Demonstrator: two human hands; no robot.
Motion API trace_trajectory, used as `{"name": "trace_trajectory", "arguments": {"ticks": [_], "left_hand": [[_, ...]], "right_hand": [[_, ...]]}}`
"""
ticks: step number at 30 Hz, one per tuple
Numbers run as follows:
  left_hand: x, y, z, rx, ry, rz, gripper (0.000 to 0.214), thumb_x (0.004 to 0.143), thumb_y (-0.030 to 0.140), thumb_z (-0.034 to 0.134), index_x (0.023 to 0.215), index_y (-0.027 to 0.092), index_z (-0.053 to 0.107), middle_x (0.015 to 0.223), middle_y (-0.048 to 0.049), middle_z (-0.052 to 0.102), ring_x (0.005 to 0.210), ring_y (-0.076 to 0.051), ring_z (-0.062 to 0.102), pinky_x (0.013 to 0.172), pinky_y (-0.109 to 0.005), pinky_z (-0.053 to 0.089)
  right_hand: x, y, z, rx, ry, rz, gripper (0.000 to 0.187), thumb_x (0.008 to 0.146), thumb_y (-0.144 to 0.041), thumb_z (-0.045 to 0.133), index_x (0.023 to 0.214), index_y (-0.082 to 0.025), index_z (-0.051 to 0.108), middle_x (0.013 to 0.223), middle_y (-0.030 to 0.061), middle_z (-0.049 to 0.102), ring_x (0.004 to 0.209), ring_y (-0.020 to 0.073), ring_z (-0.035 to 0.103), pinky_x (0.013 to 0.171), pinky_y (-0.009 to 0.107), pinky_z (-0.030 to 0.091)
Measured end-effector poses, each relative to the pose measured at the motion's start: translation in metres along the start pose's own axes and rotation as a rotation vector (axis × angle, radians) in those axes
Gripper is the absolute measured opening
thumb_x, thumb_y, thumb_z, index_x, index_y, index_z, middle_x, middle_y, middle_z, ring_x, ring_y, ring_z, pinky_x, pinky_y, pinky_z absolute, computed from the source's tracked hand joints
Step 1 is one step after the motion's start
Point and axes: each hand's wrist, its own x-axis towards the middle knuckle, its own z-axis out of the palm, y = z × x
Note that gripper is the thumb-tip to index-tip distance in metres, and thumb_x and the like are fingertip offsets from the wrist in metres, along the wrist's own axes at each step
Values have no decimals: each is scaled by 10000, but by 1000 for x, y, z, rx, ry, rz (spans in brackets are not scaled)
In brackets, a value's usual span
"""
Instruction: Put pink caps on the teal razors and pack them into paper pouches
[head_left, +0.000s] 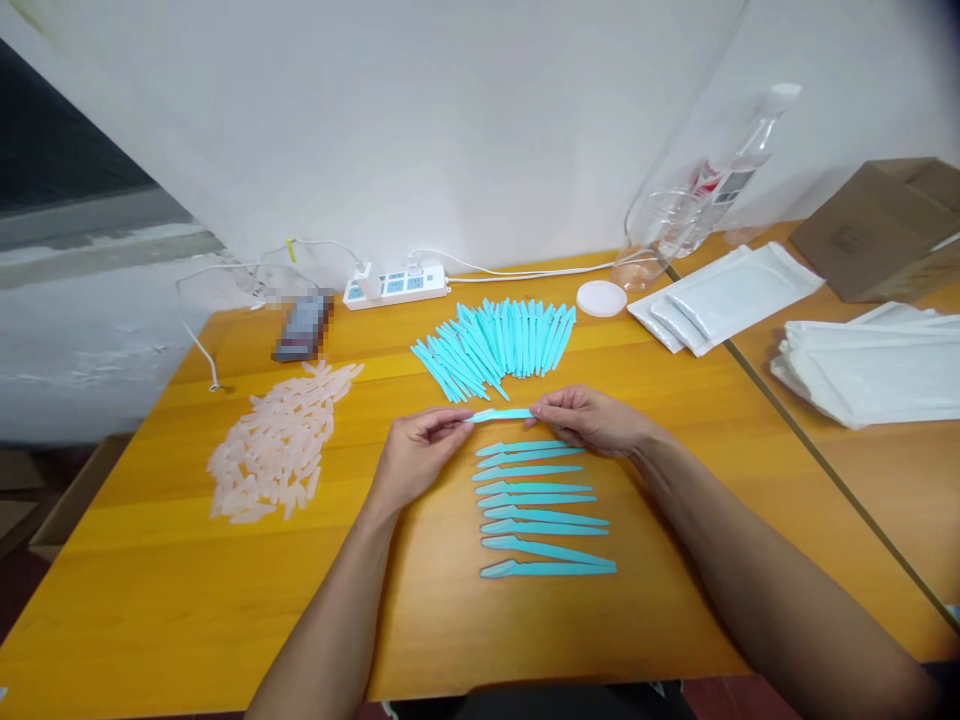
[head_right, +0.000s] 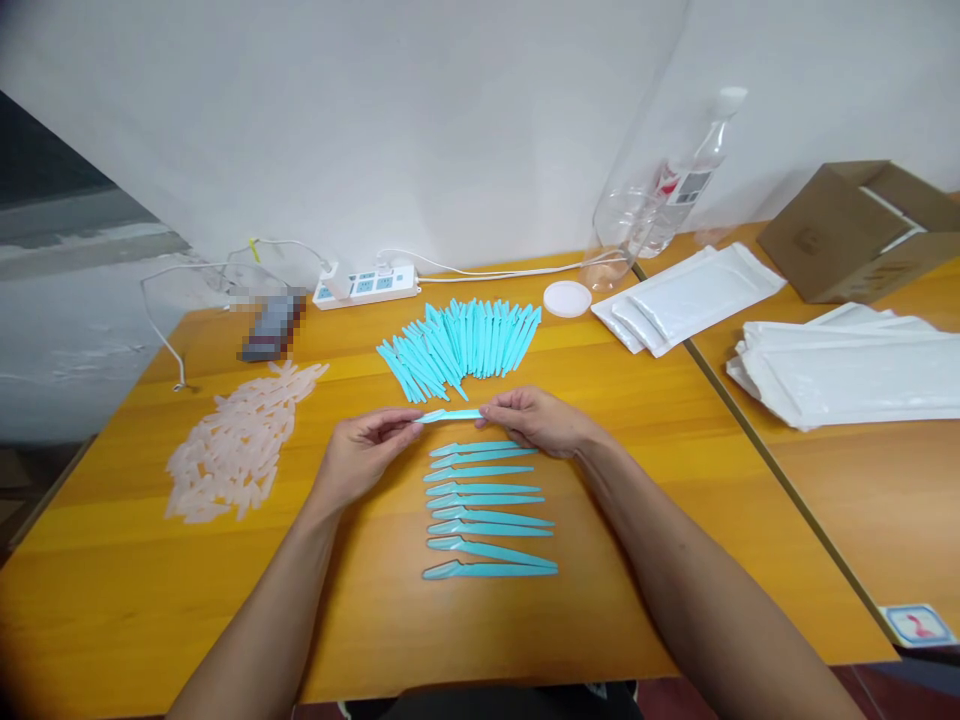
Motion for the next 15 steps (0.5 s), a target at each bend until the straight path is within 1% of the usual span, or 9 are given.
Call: {"name": "trace_trajectory", "arguments": {"ticks": [2,4,6,7,8,9,11,13,15], "left_hand": [[-3,10,2,109,-29,86,266,864,362,714,1074,217,788,1038,-78,778,881,-213,723,845,-344,584],[-12,21,1,242,-72,182,256,902,340,674,1116,243,775,1062,-73,771,920,-219,718,868,-351,574],[-28,29,-2,340,-116,234,246,928,310,648,1141,266,762,1079,-65,765,962,-215,714,888,-352,567],[-40,32,-3,376,-133,254,248,933,295,643,1156,279,752,1112,-63,754,1000,-216,706,903,-360,562],[-53,34,-3,407,-148,275,257,935,279,644,1173,295,740,1159,-60,737,1048,-218,690,922,-374,556],[-68,35,-2,437,-163,310,275,932,265,649,1192,311,726,1236,-61,704,1126,-229,657,958,-403,540],[-98,33,7,496,-177,403,289,912,240,676,1183,333,720,1340,-61,644,1249,-258,574,1008,-470,498],[-126,29,19,537,-159,433,287,897,213,692,1156,332,721,1366,-61,623,1286,-269,530,1012,-495,475],[-144,24,29,578,-143,428,276,898,205,689,1142,329,720,1382,-62,612,1300,-278,509,1006,-504,461]], "right_hand": [[-5,-5,1,-74,-21,-18,455,892,-593,610,976,-157,708,491,-96,318,440,69,211,429,238,135],[-13,-11,0,-149,-68,-31,461,901,-612,592,948,-166,704,533,-80,351,466,71,253,448,233,176],[-21,-16,-5,-200,-122,-31,482,904,-632,575,943,-170,705,570,-61,396,495,78,309,470,232,226],[-24,-17,-8,-216,-123,-33,498,903,-644,568,954,-169,710,580,-52,418,506,83,334,479,235,246],[-25,-18,-13,-221,-92,-42,519,901,-657,560,969,-166,714,583,-44,435,515,90,355,487,239,261],[-26,-17,-17,-220,-30,-60,538,899,-668,553,980,-162,718,579,-39,444,520,94,367,492,242,269],[-23,-13,-27,-183,151,-107,553,897,-680,549,969,-158,716,556,-43,424,514,94,358,496,246,266],[-17,-8,-33,-113,309,-146,533,889,-673,572,934,-158,702,540,-57,377,502,86,331,492,244,249],[-12,-3,-35,-74,403,-143,508,868,-663,613,911,-162,689,528,-69,340,485,80,305,475,243,213]]}}
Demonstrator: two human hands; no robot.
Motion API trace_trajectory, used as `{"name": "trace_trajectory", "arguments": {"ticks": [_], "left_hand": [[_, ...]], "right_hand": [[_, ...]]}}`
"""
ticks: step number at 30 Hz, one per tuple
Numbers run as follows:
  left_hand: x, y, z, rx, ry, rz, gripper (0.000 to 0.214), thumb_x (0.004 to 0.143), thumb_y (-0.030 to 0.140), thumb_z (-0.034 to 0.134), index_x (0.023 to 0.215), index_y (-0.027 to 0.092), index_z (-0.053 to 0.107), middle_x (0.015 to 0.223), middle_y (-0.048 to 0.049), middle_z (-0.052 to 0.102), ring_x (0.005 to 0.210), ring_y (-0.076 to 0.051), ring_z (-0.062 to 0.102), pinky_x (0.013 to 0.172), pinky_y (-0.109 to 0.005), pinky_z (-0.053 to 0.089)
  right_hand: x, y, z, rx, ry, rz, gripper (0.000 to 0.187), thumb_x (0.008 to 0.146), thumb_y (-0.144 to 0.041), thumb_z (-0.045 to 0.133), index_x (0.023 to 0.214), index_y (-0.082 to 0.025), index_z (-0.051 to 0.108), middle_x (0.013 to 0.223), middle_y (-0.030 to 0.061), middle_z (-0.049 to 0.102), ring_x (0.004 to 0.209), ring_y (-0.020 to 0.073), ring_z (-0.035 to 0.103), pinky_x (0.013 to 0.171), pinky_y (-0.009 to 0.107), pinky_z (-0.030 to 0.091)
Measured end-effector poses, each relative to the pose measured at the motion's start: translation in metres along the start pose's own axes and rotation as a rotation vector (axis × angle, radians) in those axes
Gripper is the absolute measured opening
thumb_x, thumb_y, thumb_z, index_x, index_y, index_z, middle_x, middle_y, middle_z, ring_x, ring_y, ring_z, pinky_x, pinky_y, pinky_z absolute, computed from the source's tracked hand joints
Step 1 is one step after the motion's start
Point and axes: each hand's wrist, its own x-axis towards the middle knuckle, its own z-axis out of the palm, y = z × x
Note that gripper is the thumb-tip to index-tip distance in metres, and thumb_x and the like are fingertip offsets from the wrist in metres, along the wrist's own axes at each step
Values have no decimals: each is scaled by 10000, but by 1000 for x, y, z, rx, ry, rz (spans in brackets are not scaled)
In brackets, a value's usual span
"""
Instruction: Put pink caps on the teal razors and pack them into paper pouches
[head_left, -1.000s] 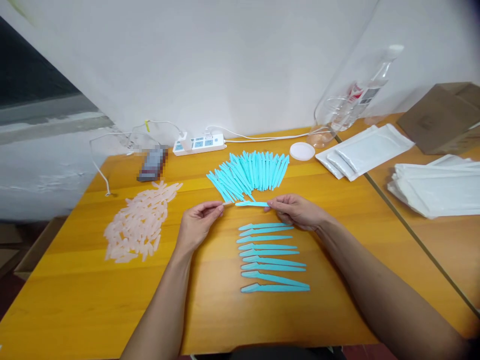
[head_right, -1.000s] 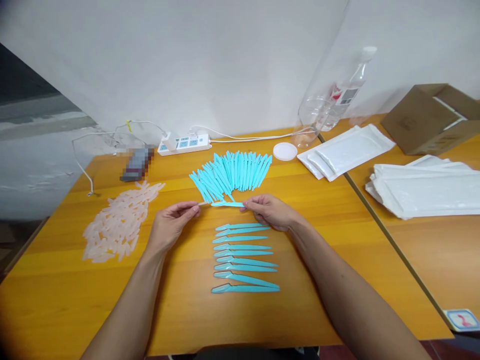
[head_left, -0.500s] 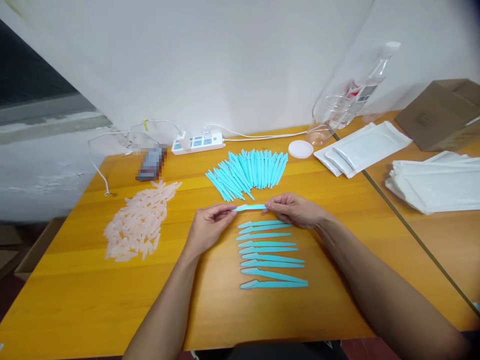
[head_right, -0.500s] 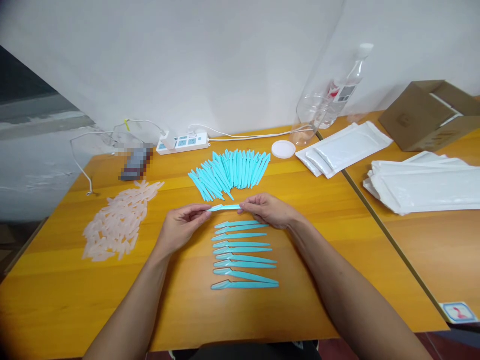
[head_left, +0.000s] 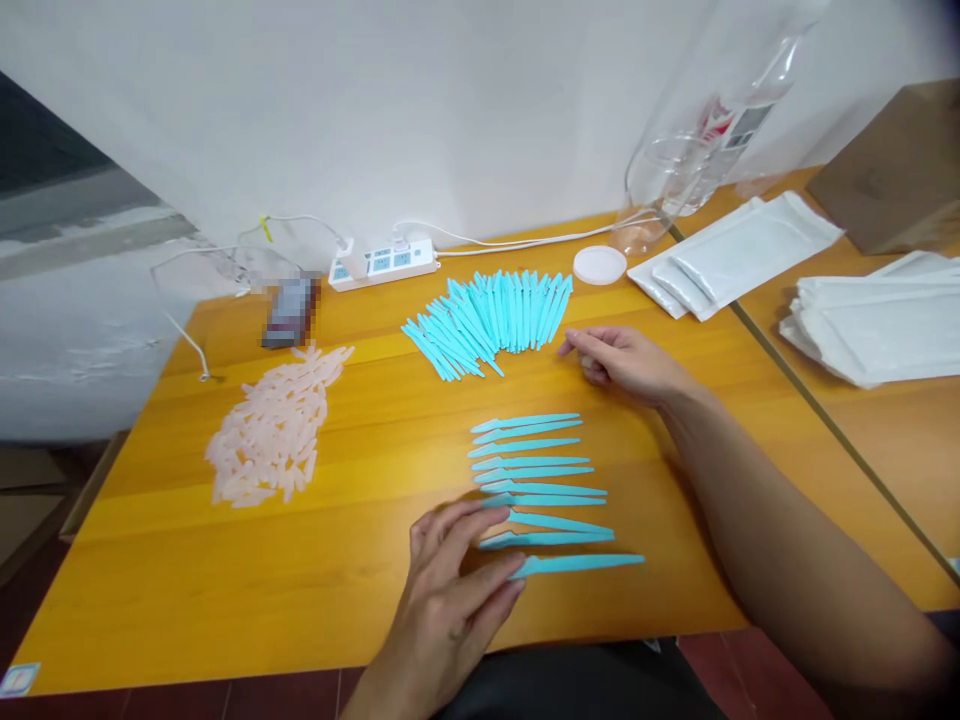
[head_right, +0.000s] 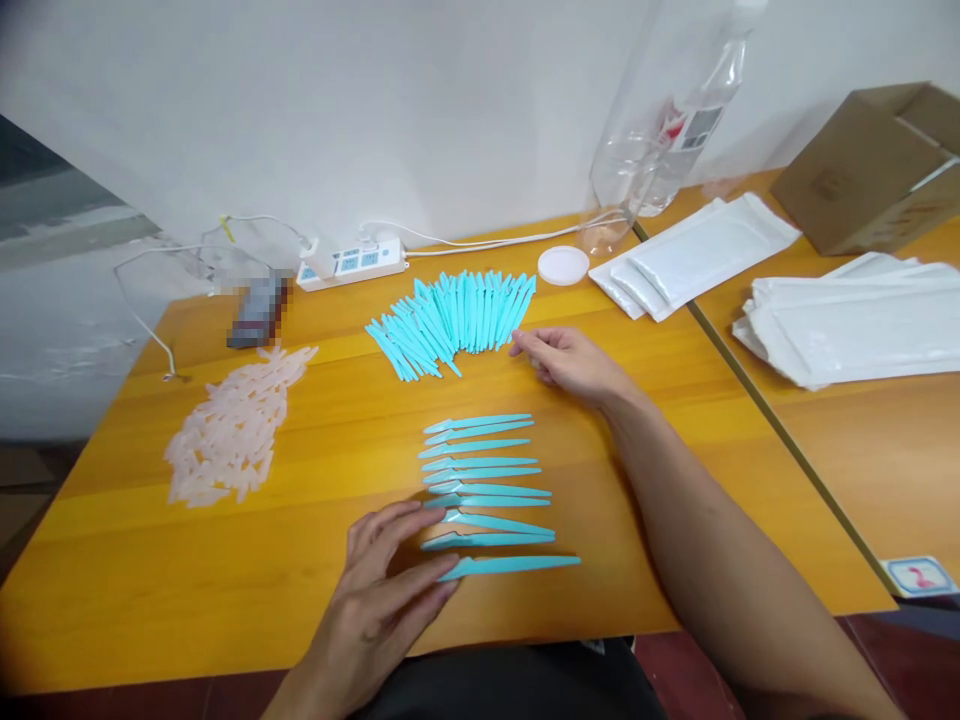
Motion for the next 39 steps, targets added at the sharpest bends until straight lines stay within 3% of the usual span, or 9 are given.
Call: {"name": "trace_trajectory", "arguments": {"ticks": [3,7,12,17,20,26,31,35,39], "left_hand": [[-4,0,5,66,48,-26,304,888,252,706,1183,327,699,1391,-78,606,1303,-301,504,998,-521,447],[21,-23,-9,103,71,21,396,896,235,688,1278,328,644,1390,-72,617,1302,-286,521,1019,-502,453],[62,-63,-19,230,-171,221,487,935,89,530,1366,303,598,1525,-49,506,1437,-282,409,1116,-520,397],[74,-88,-14,295,-317,279,640,878,-14,461,1441,286,517,1523,-33,505,1456,-249,400,1170,-536,346],[69,-86,-15,302,-305,267,654,883,-11,440,1475,263,469,1537,-47,483,1447,-243,416,1180,-539,341],[54,-70,-19,262,-347,354,619,924,32,477,1482,299,452,1545,-26,473,1518,-231,269,1224,-580,237],[44,-76,-15,296,-359,368,675,897,1,491,1497,300,424,1550,-19,467,1527,-230,241,1231,-594,207],[40,-75,-15,307,-324,355,666,907,9,480,1511,278,403,1550,-30,468,1525,-235,245,1230,-591,215],[34,-65,-19,299,-333,401,630,920,18,470,1494,276,432,1567,-7,443,1537,-241,203,1247,-574,185]], "right_hand": [[2,3,3,-66,64,43,518,846,-671,632,908,-160,687,499,-77,324,454,75,264,446,249,146],[1,2,6,-146,91,36,550,828,-691,625,903,-151,691,482,-75,368,437,69,261,432,248,146],[2,3,6,-112,104,24,551,801,-694,644,882,-150,671,463,-84,365,420,65,260,425,247,147],[4,5,5,-64,101,37,497,823,-651,651,899,-161,659,466,-84,373,403,62,252,416,247,128],[5,6,4,-51,101,50,470,834,-627,656,896,-162,658,465,-80,382,400,62,263,415,246,124],[3,6,4,-49,104,49,451,847,-608,654,907,-161,664,466,-75,394,400,62,262,410,244,123],[1,1,5,-74,130,41,442,837,-602,670,900,-164,672,482,-68,400,421,67,294,422,243,153],[-7,-6,-5,-112,232,-43,414,823,-573,698,876,-163,685,573,-30,479,484,83,387,463,244,249],[-33,-15,-21,-230,395,-63,378,845,-543,679,884,-167,692,591,-14,510,511,102,427,500,259,307]]}}
